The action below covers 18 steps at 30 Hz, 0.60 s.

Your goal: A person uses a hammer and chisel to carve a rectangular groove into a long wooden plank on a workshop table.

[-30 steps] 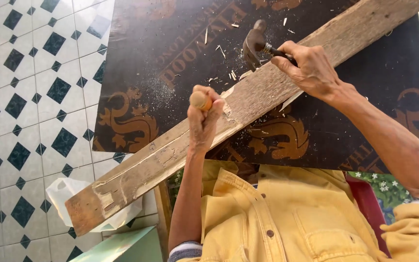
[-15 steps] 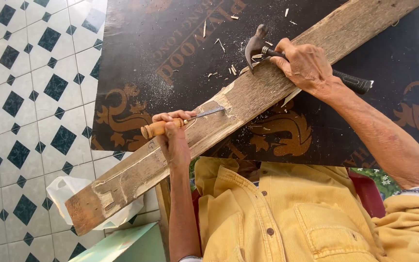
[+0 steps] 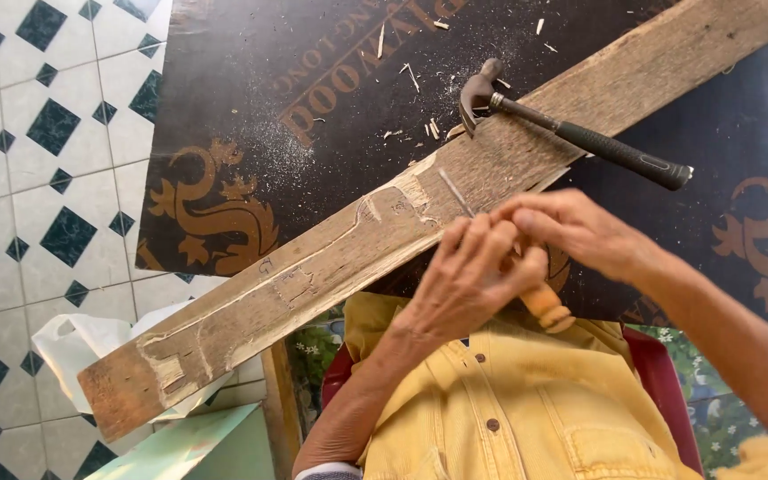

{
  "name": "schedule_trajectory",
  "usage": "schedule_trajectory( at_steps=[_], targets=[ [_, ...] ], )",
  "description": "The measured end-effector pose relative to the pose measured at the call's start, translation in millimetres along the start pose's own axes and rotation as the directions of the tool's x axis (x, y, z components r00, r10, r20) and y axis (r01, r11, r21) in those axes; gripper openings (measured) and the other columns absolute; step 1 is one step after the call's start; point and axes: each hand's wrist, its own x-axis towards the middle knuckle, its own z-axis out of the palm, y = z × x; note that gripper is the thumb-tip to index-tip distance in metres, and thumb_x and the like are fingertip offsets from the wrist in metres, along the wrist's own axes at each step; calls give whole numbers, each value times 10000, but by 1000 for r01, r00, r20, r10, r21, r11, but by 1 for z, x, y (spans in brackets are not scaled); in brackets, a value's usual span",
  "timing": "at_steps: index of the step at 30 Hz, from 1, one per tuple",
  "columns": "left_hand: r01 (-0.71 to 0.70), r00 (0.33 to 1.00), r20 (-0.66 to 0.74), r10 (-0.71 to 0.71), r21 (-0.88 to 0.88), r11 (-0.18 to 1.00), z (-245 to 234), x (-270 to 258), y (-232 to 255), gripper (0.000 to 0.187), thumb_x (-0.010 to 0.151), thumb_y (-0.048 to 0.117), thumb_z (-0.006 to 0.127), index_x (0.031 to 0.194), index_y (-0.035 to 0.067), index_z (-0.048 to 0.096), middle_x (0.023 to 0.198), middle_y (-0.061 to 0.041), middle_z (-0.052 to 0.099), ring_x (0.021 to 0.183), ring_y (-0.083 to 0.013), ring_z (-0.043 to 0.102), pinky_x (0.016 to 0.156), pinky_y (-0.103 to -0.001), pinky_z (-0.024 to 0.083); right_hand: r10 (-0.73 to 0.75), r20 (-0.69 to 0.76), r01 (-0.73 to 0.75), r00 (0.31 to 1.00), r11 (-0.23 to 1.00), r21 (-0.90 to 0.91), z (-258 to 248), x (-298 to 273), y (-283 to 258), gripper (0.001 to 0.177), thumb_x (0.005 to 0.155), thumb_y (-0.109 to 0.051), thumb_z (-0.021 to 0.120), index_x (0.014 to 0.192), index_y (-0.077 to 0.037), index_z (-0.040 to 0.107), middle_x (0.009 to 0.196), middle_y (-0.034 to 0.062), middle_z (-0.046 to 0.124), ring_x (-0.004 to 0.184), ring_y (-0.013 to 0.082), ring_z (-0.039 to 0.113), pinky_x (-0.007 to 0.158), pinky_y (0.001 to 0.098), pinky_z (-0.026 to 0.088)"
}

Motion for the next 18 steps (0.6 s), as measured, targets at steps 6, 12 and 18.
schedule_trajectory(
  at_steps=[6,12,18],
  targets=[
    [-189,968,227,103,402,896,-9,6,6,334,992,1,498,1291,151,500,995,-64,471,958,-250,555,880,-370,435,106,172,-122,979,989,87,-2,-54,18,843,881,-587,522,1538,-63,455,1548,91,579,1372,193,579,1091,400,501],
    [-109,990,121,67,390,914,5,25,-3,333,993,5,516,1294,125,595,1000,-73,536,875,-217,563,822,-354,440,109,-265,-184,958,943,-278,23,-66,9,790,816,-301,714,1549,-185,441,1530,124,562,1265,226,647,1076,375,517],
    [41,994,90,-62,218,975,12,20,-32,429,1054,23,713,1428,-18,506,1104,-115,554,975,-227,588,874,-367,508,-287,-171,66,943,663,-746,-7,-44,-5,648,877,-166,769,1473,-49,544,1246,167,724,955,207,739,832,304,629]
  ],
)
